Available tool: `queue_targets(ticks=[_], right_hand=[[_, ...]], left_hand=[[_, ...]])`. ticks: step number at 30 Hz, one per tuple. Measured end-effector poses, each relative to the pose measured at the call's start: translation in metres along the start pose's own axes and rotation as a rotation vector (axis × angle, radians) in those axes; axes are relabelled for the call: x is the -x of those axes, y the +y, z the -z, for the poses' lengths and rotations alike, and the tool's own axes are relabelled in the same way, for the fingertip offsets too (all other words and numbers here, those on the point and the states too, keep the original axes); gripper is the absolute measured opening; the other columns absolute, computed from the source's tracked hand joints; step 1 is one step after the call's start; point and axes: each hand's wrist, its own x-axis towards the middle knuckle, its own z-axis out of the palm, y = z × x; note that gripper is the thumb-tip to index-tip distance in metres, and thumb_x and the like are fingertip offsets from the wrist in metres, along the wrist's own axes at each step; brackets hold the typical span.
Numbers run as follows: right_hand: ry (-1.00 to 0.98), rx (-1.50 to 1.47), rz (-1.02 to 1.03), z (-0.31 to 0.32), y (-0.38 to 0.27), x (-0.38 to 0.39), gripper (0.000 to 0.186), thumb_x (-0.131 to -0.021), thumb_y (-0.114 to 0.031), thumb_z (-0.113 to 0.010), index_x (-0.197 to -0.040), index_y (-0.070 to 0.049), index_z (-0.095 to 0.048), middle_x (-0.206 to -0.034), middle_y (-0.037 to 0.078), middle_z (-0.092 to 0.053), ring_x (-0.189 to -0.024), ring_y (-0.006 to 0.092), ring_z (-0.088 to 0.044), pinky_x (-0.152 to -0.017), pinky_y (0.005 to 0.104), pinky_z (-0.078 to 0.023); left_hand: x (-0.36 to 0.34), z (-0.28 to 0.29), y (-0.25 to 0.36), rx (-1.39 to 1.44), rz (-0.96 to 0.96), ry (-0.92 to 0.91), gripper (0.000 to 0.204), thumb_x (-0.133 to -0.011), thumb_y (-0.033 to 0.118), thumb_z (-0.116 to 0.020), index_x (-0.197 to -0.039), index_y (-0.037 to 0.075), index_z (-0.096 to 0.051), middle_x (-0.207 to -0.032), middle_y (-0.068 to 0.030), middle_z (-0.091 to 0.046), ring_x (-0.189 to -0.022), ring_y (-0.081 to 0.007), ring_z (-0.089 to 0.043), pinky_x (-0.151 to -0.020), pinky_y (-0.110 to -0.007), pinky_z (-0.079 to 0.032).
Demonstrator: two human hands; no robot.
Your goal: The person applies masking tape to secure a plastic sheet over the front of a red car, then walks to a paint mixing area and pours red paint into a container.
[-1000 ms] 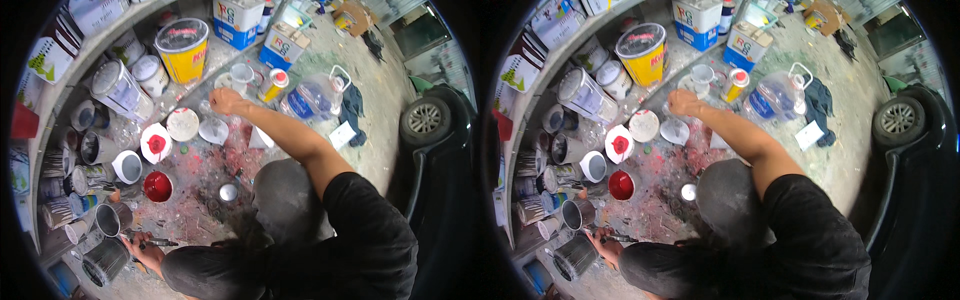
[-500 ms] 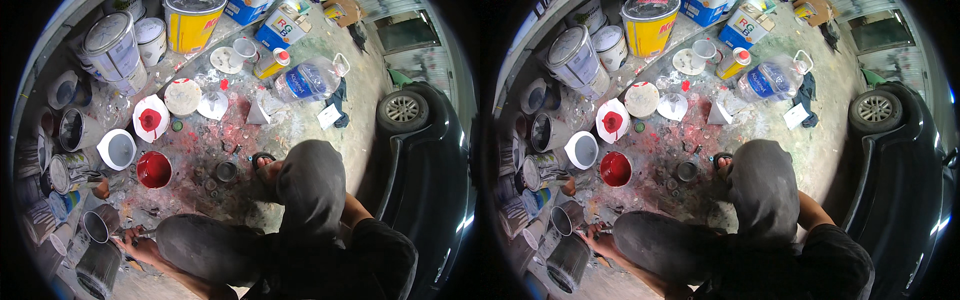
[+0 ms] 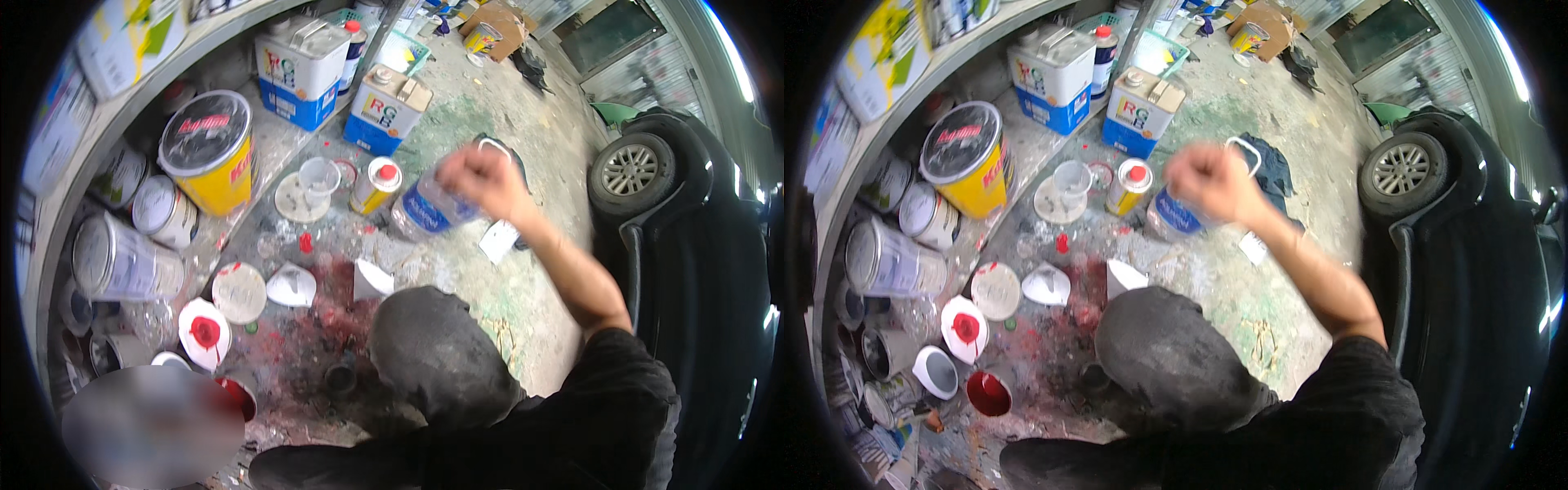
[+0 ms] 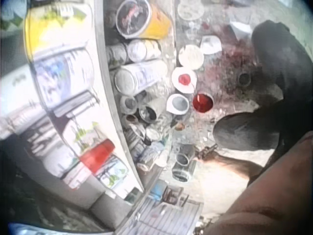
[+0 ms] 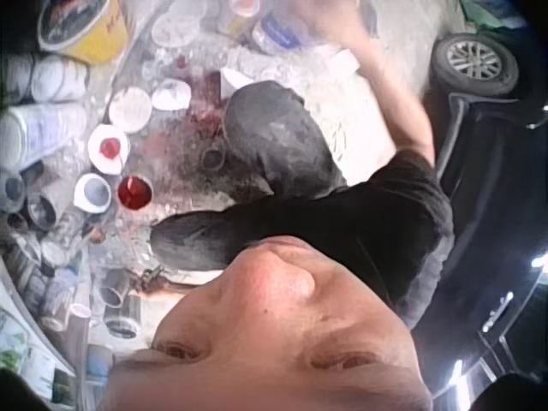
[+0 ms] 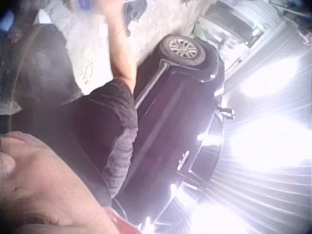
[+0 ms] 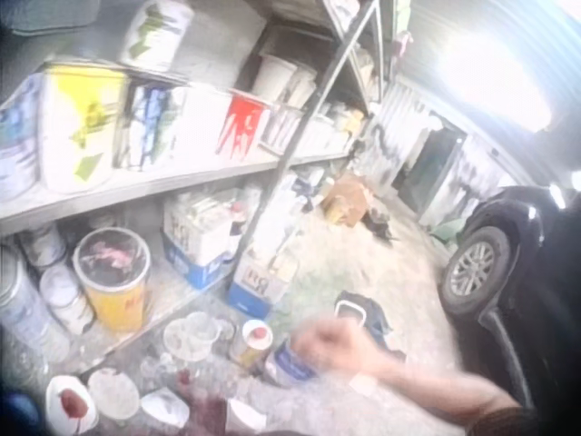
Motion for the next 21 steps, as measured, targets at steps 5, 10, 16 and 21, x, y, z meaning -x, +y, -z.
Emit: queue_targets(ticks=[5, 10, 16, 21], right_hand=[[0.418, -0.134, -0.142, 0.091, 0.094, -0.260, 0.017, -0.087, -0.013, -0.064, -0.088, 0.002, -0.071, -0.074, 0.010, -0.070, -0.070, 0.0114, -0.068, -0.062, 0.0304, -0.055], [0.423, 0.369, -0.345, 0.118, 0.212, -0.384, 0.030, -0.077, -0.017, -0.062, -0.092, 0.007, -0.072, -0.095, 0.026, -0.072, -0.091, 0.0352, -0.072, -0.082, 0.0395, -0.056], [0.479, 0.368, -0.310, 0.111, 0.298, -0.455, 0.020, -0.076, -0.017, -0.065, -0.080, 0.002, -0.070, -0.083, 0.010, -0.071, -0.076, 0.0243, -0.066, -0.070, 0.0380, -0.052], [0.655, 0.445, -0.162, 0.092, 0.304, -0.469, 0.018, -0.073, -0.014, -0.065, -0.085, -0.008, -0.078, -0.085, 0.016, -0.074, -0.082, 0.0332, -0.072, -0.078, 0.0396, -0.056]], left_hand=[[0.018, -0.079, -0.014, -0.054, -0.032, 0.048, 0.058, -0.083, 0.018, -0.063, -0.139, 0.012, -0.050, -0.134, -0.0096, -0.054, -0.093, -0.0169, -0.052, -0.082, -0.031, -0.042], [0.036, -0.145, -0.018, -0.078, -0.009, 0.081, 0.058, -0.083, 0.018, -0.063, -0.139, 0.012, -0.050, -0.133, -0.0095, -0.054, -0.093, -0.0170, -0.052, -0.082, -0.031, -0.043], [0.048, -0.178, -0.022, -0.087, -0.003, 0.125, 0.058, -0.083, 0.018, -0.063, -0.139, 0.012, -0.050, -0.133, -0.0095, -0.053, -0.093, -0.0172, -0.052, -0.082, -0.031, -0.043], [0.054, -0.172, -0.018, -0.076, -0.023, 0.198, 0.058, -0.083, 0.018, -0.064, -0.139, 0.012, -0.050, -0.133, -0.0094, -0.053, -0.093, -0.0173, -0.052, -0.081, -0.031, -0.043]])
